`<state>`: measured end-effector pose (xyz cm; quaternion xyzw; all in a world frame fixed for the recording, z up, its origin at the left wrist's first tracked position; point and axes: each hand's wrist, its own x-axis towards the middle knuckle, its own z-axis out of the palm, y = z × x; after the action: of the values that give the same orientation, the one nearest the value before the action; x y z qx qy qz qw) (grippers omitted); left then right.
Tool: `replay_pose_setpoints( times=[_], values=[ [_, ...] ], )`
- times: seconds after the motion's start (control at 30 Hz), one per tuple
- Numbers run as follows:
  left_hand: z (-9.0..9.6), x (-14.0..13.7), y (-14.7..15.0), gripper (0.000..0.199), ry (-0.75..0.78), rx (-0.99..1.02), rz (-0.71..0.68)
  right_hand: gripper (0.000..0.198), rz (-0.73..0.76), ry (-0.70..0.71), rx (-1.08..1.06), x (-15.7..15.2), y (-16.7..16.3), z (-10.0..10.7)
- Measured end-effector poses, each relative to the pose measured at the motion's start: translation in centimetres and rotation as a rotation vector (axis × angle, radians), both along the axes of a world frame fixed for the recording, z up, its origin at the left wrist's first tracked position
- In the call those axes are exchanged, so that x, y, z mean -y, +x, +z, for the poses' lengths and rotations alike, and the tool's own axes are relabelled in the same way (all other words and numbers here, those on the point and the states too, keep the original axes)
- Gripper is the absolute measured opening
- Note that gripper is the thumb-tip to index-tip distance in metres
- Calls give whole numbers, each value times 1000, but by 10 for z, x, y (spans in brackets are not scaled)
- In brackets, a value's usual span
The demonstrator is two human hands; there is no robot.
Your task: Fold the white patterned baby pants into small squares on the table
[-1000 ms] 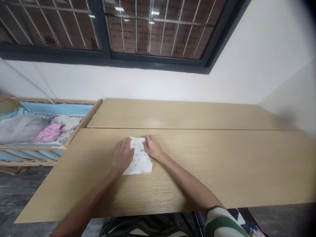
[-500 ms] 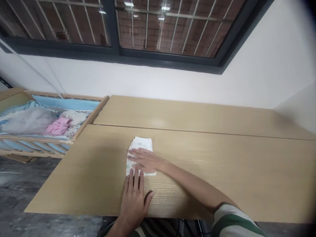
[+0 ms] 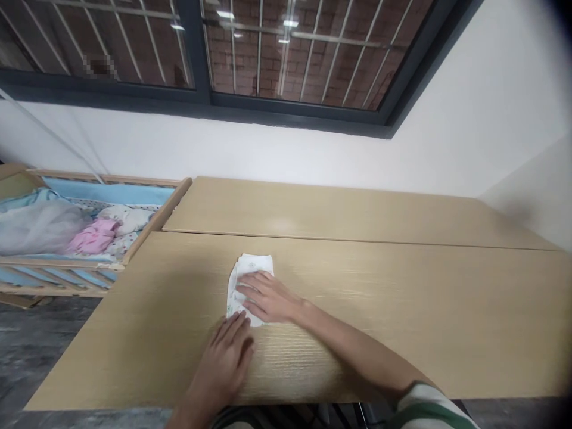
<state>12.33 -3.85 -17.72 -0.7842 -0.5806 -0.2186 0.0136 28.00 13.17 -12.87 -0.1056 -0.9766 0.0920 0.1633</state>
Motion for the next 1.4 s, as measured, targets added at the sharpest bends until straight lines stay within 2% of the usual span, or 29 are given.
replay_pose_setpoints(
  times=[0.1,0.17,0.3,0.43,0.57,0.7,0.8,0.9,1.0,1.1,1.23,1.4],
  values=[
    [4,-8,-32,32,-6,70,-47,37,-58,-49,10,30,24,12],
    [4,-12,-43,30,20,78,-73,44,-128,-87,56,42,40,14],
    [0,-16,-46,28,42,90,-118,57,-227,-129,122,56,59,2],
    [2,-14,-43,34,-2,160,-119,36,-269,-102,38,70,60,-13],
    [9,-8,-40,25,-91,321,-35,21,-242,-109,-41,81,58,-8],
    [25,-15,-39,23,-79,448,42,19,-236,-144,-91,76,56,12],
    [44,-37,-39,24,5,478,112,22,-320,-165,-156,61,49,23],
    [61,-66,-37,24,91,487,151,25,-444,-235,-251,41,39,23],
    [68,-85,-28,25,167,393,188,27,-574,-286,-256,23,32,12],
    [59,-85,-14,29,164,302,133,28,-680,-282,-148,8,32,-4],
    [34,-62,7,38,34,206,11,28,-754,-324,-55,-7,37,-22],
    [12,-36,23,46,20,-30,84,31,-734,-286,-20,-19,39,-23]
  ],
)
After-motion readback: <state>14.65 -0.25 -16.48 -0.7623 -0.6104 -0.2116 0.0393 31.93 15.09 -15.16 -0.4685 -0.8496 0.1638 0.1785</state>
